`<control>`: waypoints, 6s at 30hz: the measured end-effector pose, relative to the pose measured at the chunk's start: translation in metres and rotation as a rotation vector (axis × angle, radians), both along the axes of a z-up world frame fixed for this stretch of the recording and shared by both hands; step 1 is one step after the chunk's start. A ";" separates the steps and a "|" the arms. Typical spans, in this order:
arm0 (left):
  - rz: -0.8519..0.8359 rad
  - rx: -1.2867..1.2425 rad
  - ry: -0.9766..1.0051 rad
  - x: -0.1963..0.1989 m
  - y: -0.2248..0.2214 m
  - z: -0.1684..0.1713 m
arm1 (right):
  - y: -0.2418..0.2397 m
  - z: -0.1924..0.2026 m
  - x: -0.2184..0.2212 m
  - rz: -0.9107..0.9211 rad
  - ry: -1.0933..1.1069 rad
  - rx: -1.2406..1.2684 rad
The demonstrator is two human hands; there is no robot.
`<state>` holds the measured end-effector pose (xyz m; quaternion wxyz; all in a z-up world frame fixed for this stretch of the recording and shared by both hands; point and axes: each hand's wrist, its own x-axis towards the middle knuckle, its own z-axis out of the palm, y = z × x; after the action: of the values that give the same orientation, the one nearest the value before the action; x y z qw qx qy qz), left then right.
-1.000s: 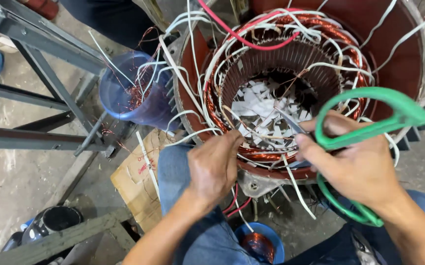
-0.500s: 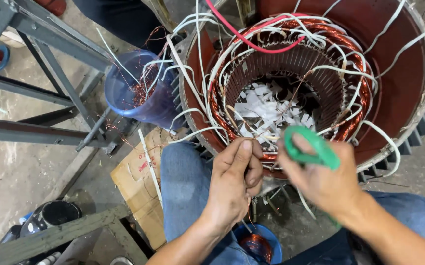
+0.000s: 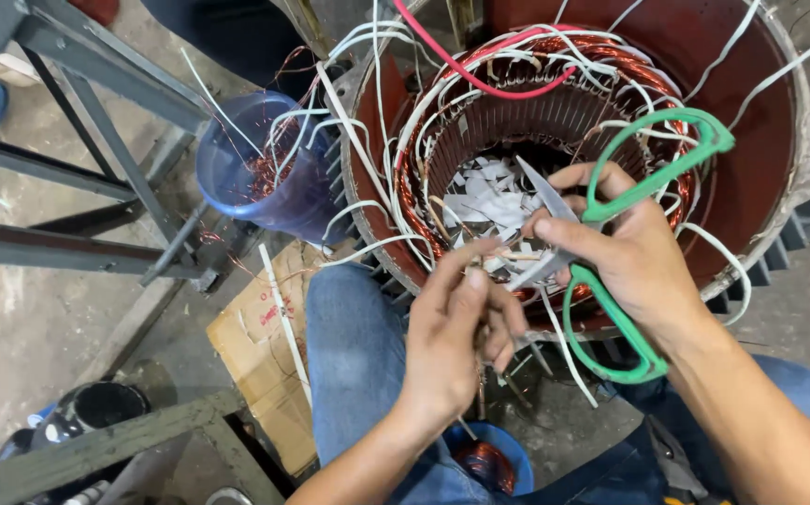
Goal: The recorder is rewinding and organizing copper coils inside a large electric motor housing, using scissors and pliers.
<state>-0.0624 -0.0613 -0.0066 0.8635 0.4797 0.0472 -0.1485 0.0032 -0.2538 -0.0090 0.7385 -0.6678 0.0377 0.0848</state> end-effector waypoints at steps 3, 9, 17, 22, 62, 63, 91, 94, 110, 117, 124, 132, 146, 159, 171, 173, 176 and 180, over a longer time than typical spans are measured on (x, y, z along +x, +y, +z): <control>0.021 0.654 -0.557 0.001 0.017 -0.015 | -0.001 -0.005 0.006 -0.029 0.038 0.111; -0.341 1.576 -1.454 0.036 0.066 0.024 | -0.014 0.003 0.015 0.054 0.102 0.058; -0.482 1.758 -2.020 0.057 0.051 0.063 | -0.016 -0.001 0.017 0.101 0.158 0.024; -0.477 1.544 -1.994 0.066 0.048 0.061 | -0.018 -0.001 0.022 0.104 0.149 0.047; 0.095 -0.646 -0.151 0.020 -0.023 -0.035 | 0.012 -0.034 -0.028 -0.008 -0.981 -0.815; 0.076 -0.663 -0.153 0.020 -0.022 -0.033 | 0.010 -0.033 -0.025 -0.011 -0.992 -0.843; -0.036 0.144 -0.579 0.027 0.006 -0.024 | 0.009 -0.009 -0.035 -0.042 -0.918 -0.962; 0.009 0.203 -0.434 0.031 0.011 -0.026 | -0.002 -0.010 -0.030 -0.099 -0.817 -0.773; 0.068 0.284 -0.422 0.025 -0.001 -0.015 | 0.019 0.000 -0.038 -0.061 -0.658 -0.631; 0.011 0.164 -0.526 0.026 0.006 -0.032 | 0.016 -0.006 -0.038 -0.073 -0.870 -0.849; -0.070 0.291 -0.652 0.034 0.014 -0.032 | 0.015 -0.014 -0.043 0.027 -0.900 -0.839; -0.070 0.563 -0.784 0.043 0.027 -0.031 | 0.001 -0.017 -0.034 -0.020 -0.667 -0.593; 0.029 -0.007 -0.283 0.026 0.016 -0.043 | -0.008 0.008 0.009 0.005 0.029 0.095; 0.112 0.449 -0.061 0.023 0.013 -0.003 | -0.009 0.003 -0.014 -0.008 -0.317 -0.491; 0.096 -0.274 0.357 0.013 0.000 -0.018 | 0.012 -0.040 -0.029 0.027 -0.929 -0.851; 0.083 -0.294 0.403 0.010 0.004 -0.015 | 0.008 -0.053 -0.027 0.008 -0.933 -0.843; 0.082 -0.383 0.428 0.011 0.004 -0.014 | 0.006 -0.061 -0.028 -0.009 -1.036 -0.948; 0.031 -0.471 0.423 0.008 0.010 -0.015 | 0.001 -0.033 -0.027 0.017 -1.095 -1.016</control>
<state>-0.0544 -0.0515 -0.0216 0.9239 0.2245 0.1974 -0.2388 -0.0237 -0.2524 -0.0424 0.2517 -0.8738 -0.3060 -0.2820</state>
